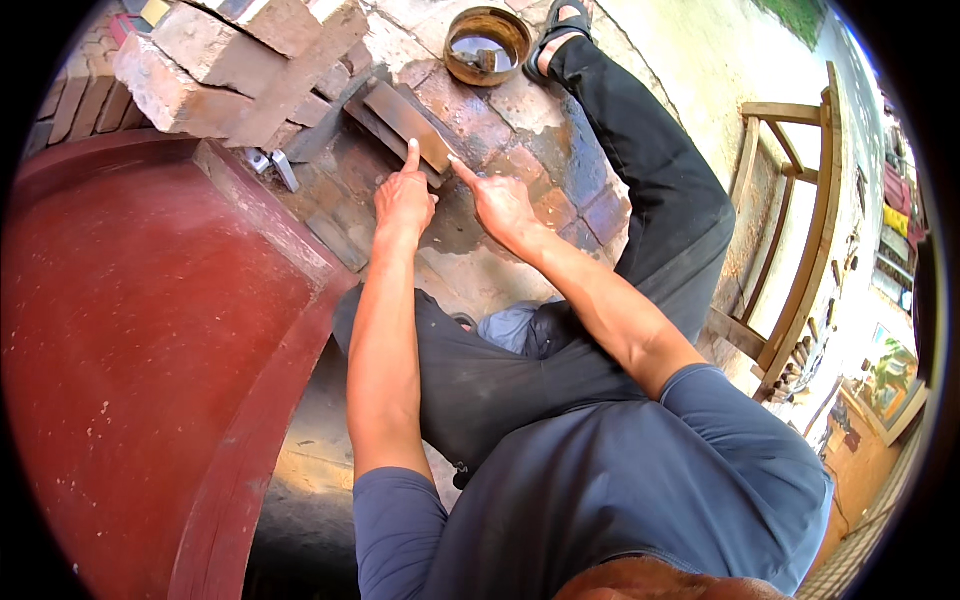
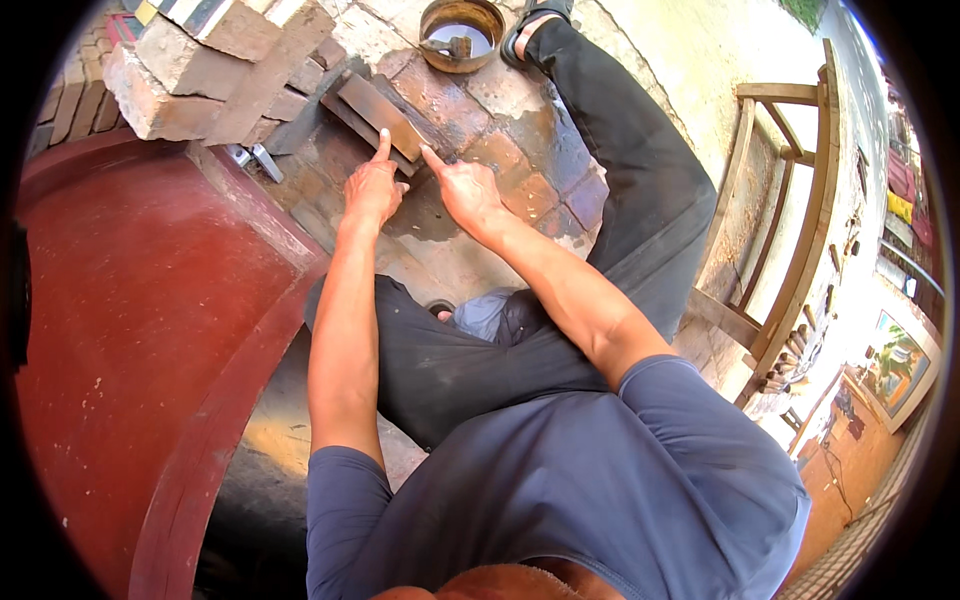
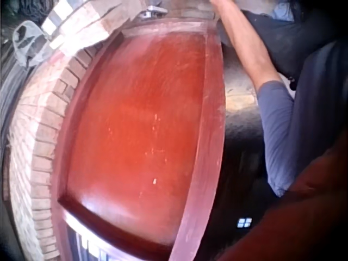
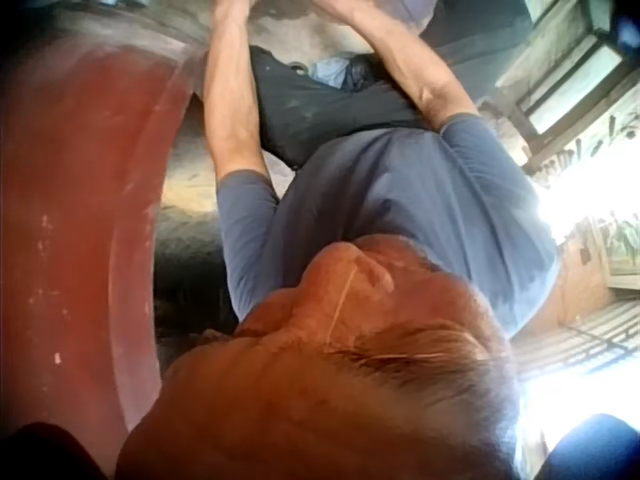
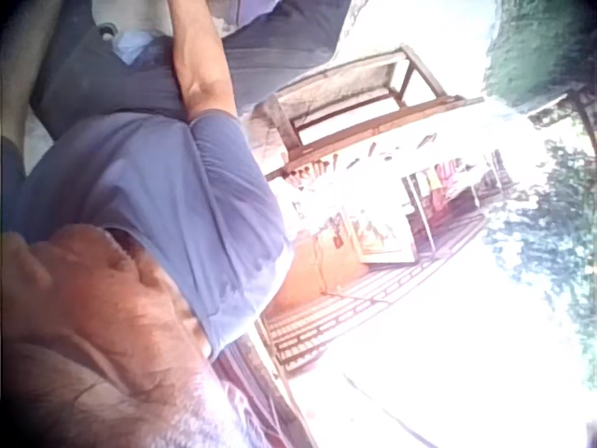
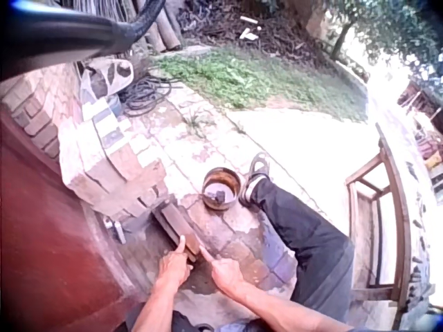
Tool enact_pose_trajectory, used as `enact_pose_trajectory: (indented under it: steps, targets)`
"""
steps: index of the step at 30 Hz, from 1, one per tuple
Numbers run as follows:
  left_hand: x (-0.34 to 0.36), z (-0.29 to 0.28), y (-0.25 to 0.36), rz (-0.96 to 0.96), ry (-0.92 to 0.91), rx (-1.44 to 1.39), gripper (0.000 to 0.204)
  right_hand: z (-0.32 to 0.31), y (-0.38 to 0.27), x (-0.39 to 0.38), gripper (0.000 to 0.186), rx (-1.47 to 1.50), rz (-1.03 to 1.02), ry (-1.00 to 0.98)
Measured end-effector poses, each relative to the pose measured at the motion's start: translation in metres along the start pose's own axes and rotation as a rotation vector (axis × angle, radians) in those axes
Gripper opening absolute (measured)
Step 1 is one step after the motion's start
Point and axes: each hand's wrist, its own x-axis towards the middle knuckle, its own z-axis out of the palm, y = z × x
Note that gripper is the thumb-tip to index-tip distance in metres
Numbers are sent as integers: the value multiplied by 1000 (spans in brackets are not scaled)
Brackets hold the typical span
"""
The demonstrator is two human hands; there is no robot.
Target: The person sits on the ground and sharpens a small metal tool on a wet whetstone. They repeatedly rub the tool against the stone, occasionally dipping it into a small bowl of water to lubricate the surface. The person periodically lifts the tool to inspect the edge before resuming the sharpening motion.
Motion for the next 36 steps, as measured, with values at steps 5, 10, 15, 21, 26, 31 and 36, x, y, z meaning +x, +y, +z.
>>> enact_pose_trajectory:
  steps: [5, 10, 15, 21, 26, 31, 36]
  targets:
    - [-3, 8, 2, 61, 15, -17, 50, 11, 8, 15, 60, 4, -69, 173]
    - [4, 8, -3, -10, 7, -29, 46, 2, 2, 5, 58, -18, -36, 100]
    - [4, 11, -3, 13, 5, -24, 50, 8, 4, 16, 57, 11, -73, 172]
    - [-1, 3, -1, 4, 18, -77, 55, 9, 2, 9, 58, -6, -29, 144]
    - [0, 3, 1, 13, 24, -41, 57, 6, -3, 6, 58, -26, -12, 87]
    - [4, 6, -6, 65, 53, -19, 44, 5, 0, 29, 56, -1, -82, 219]
    - [-2, 5, 2, 11, -32, 15, 46, 8, -1, -5, 55, 12, -3, 93]
